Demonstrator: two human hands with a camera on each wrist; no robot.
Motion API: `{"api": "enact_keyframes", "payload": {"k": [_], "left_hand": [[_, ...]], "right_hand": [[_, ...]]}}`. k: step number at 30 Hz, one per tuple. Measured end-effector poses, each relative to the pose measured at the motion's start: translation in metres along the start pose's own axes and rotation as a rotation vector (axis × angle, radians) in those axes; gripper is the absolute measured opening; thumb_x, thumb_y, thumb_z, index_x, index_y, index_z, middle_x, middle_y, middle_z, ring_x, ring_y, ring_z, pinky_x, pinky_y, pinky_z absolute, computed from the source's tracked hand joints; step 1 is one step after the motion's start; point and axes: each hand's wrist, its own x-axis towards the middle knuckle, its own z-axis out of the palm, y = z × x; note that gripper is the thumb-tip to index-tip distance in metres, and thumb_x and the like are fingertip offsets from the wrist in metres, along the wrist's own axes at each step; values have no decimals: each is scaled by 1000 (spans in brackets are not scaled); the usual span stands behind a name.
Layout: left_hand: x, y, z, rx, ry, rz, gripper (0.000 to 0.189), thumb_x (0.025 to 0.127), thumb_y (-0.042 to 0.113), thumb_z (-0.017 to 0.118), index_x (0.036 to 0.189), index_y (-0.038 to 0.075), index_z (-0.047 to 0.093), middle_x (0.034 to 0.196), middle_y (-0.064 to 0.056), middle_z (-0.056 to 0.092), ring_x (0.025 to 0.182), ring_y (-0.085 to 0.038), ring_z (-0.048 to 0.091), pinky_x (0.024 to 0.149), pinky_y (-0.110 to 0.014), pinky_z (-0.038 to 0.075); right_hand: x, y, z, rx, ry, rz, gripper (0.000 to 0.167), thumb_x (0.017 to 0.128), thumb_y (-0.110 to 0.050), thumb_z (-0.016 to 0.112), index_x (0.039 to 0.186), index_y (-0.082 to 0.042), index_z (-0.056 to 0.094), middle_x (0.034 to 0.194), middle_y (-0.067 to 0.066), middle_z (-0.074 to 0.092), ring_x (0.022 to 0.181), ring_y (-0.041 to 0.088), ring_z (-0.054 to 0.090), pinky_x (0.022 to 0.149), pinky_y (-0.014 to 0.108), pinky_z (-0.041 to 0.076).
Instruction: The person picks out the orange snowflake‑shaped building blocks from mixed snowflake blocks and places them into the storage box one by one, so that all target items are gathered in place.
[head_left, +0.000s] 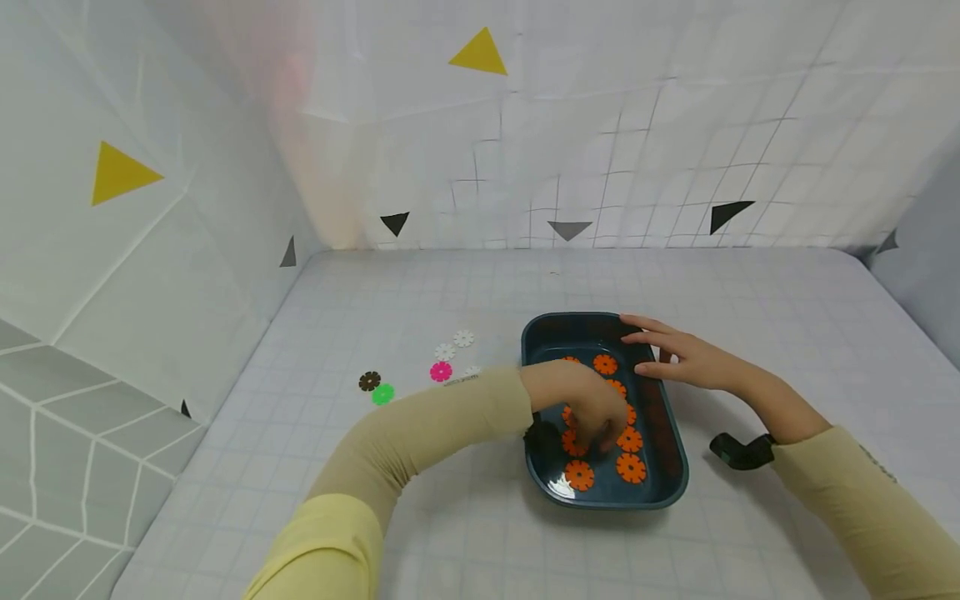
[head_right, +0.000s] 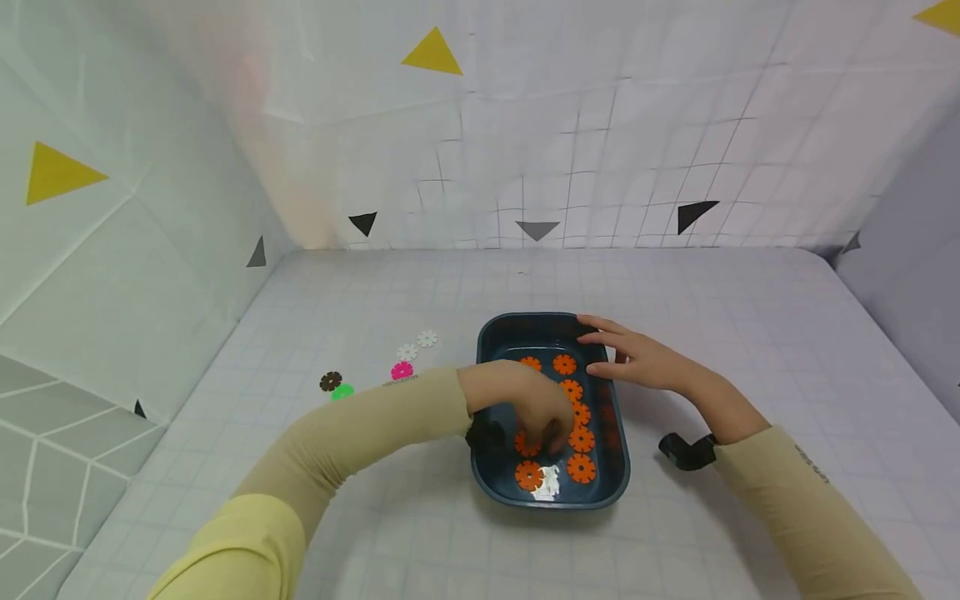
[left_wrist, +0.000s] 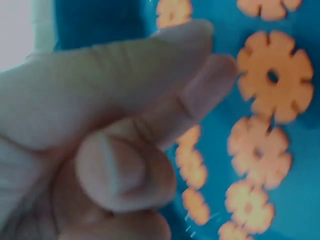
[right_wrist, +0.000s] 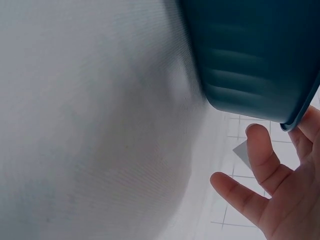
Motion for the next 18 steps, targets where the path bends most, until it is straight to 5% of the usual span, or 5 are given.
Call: {"api": "enact_keyframes", "payload": {"k": [4, 9, 12, 18], "left_hand": [[-22, -12, -3, -92, 199, -22, 28, 84, 16, 66, 112, 18, 62, 108, 5, 57, 86, -9, 56, 70, -20, 48], [-56, -34, 2, -221, 552, -12, 29, 89, 15, 59, 118, 16, 58, 105, 1, 59, 85, -10, 55, 72, -19, 45], [-72, -47, 12, -270, 766, -31, 29, 92, 17, 55, 121, 15, 56, 110, -1, 59, 91, -11, 55, 77, -21, 44], [-92, -68, 44, -350, 1136, -173, 38, 92, 27, 55, 127, 14, 51, 124, -4, 54, 95, -17, 57, 79, -25, 47]], "right_hand": [[-1, 1, 1, 5, 4, -1, 42, 89, -17, 59, 127, -3, 50, 145, 21, 26, 98, 8, 42, 66, 23, 45], [-3, 2, 0, 9, -3, -1, 45, 89, -17, 58, 129, 0, 47, 146, 22, 25, 105, 13, 42, 70, 25, 47], [-3, 0, -1, -3, -19, 34, 48, 90, -21, 58, 132, -1, 44, 147, 19, 24, 107, 17, 42, 72, 27, 47], [-4, -9, -6, -101, 19, 145, 56, 90, -29, 58, 136, -2, 40, 148, 18, 20, 88, 18, 52, 66, 28, 46]]}}
